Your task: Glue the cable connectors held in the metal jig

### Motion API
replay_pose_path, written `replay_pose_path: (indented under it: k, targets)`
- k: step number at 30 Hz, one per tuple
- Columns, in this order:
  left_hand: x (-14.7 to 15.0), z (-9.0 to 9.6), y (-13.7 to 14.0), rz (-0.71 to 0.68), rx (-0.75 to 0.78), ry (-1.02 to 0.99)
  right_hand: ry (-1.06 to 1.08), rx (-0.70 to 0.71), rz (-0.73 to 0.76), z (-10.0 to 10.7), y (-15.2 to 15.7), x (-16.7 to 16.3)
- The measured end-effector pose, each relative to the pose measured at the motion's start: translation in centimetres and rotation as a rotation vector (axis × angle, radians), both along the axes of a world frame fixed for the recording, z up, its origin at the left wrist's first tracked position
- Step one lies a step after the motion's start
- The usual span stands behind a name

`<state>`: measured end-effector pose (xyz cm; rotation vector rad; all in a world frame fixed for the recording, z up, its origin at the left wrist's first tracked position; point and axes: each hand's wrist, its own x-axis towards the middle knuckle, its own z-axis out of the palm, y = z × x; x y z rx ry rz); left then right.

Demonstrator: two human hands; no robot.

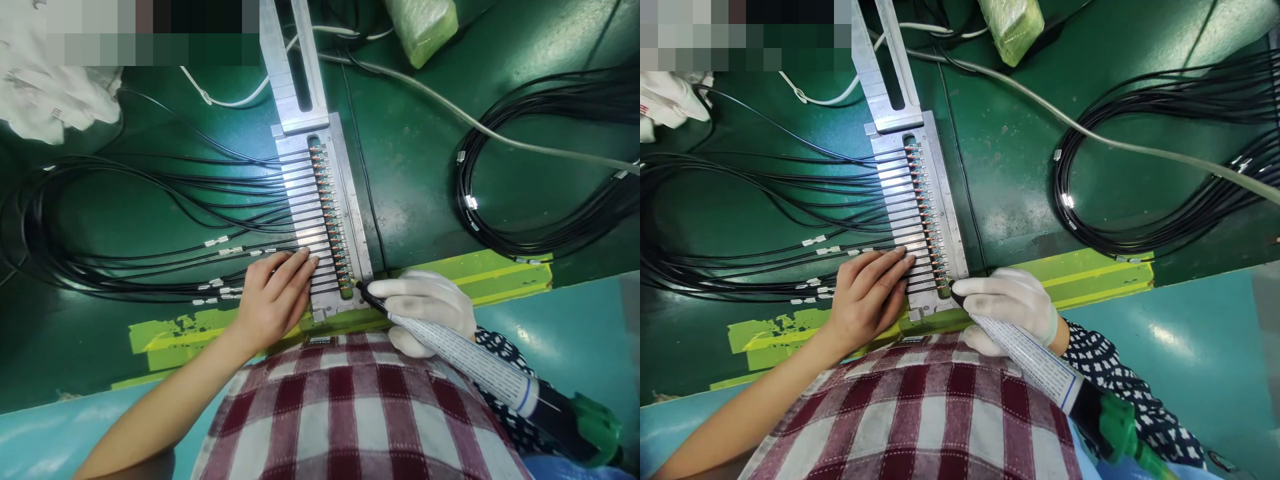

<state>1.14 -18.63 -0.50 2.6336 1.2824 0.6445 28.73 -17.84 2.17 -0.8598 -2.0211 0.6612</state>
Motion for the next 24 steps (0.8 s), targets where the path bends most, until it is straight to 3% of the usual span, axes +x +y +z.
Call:
replay_pose_path:
  k: [24]
  targets:
    - [0.00,0.09,-0.09,0.009,-0.009,0.007,0.008,-0.020,0.024,0.15,-0.16,0.10]
